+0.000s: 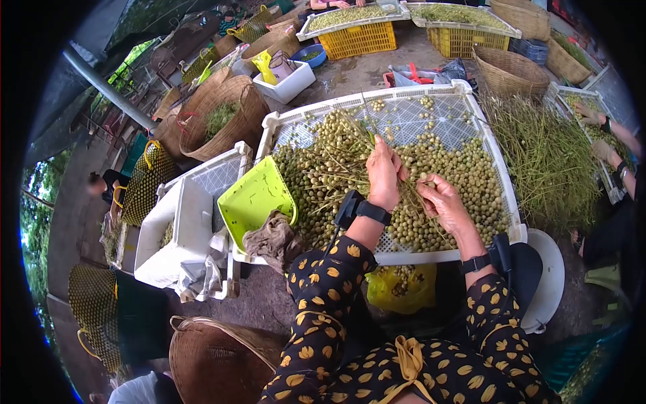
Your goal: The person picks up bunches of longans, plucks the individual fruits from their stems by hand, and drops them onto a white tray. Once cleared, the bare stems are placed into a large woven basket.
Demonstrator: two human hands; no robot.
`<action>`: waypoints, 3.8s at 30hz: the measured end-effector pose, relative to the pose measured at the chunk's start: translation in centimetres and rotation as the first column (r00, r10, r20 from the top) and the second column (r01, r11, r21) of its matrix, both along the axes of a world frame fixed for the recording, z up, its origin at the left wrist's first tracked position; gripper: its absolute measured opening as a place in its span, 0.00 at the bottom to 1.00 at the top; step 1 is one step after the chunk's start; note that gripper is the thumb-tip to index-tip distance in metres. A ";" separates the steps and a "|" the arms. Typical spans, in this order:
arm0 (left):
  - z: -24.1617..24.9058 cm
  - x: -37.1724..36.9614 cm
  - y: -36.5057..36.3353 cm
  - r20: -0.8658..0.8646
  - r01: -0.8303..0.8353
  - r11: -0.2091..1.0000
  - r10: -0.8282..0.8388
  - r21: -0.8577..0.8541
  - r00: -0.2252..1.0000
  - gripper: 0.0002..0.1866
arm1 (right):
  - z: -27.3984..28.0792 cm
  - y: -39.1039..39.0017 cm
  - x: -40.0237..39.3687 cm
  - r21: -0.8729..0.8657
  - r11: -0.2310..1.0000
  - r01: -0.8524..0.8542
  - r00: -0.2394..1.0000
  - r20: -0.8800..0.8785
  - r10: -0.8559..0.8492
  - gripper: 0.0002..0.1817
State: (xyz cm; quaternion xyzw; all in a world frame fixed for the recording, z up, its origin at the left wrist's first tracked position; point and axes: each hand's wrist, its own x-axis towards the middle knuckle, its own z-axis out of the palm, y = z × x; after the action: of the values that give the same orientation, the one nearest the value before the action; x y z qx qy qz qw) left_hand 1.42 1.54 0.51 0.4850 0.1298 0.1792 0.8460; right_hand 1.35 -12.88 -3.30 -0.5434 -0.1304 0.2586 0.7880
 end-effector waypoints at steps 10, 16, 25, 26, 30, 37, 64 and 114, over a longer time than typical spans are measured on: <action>1.3 -0.2 1.5 0.036 0.004 0.997 -0.007 0.071 0.999 0.26 | 0.1 -0.9 0.5 0.002 1.000 -0.017 0.990 -0.139 0.017 0.10; 0.9 -0.3 0.2 0.027 0.039 0.998 -0.040 0.053 0.999 0.26 | 0.6 -0.1 -0.6 -0.027 0.990 -0.141 0.983 -0.124 0.136 0.15; 0.8 0.2 0.7 0.065 -0.028 1.000 0.028 -0.001 0.997 0.25 | 0.1 0.3 -0.4 -0.017 0.999 -0.040 0.999 -0.032 0.039 0.07; 0.9 0.2 0.8 0.070 -0.015 1.000 0.015 -0.001 0.997 0.25 | 0.2 0.0 -0.2 -0.017 0.998 -0.055 0.998 -0.038 0.055 0.06; 2.2 -0.4 1.4 0.115 0.032 0.999 -0.030 -0.017 0.993 0.25 | -1.2 -1.4 1.4 0.038 0.986 0.161 0.983 -0.100 -0.157 0.07; 1.8 -0.5 0.5 0.065 0.182 0.961 -0.199 0.209 0.978 0.27 | -0.5 -1.5 2.0 -0.273 0.924 0.267 0.872 0.477 -0.111 0.18; -2.8 -1.0 -0.4 0.044 -0.028 0.276 -0.051 0.961 0.998 0.10 | -1.5 -0.4 1.8 -0.268 0.814 0.515 0.555 0.828 -0.079 0.10; 1.3 -2.2 3.3 -0.064 0.052 0.973 -0.038 0.223 0.997 0.14 | -0.2 -2.7 2.1 0.109 0.987 0.122 0.968 -0.233 -0.094 0.12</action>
State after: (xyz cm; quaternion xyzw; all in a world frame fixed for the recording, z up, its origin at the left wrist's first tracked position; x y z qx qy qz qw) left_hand -0.77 4.88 1.79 0.5856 0.1225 0.1591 0.7853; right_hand 3.43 -15.60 -3.47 -0.4670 -0.0252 0.2674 0.8425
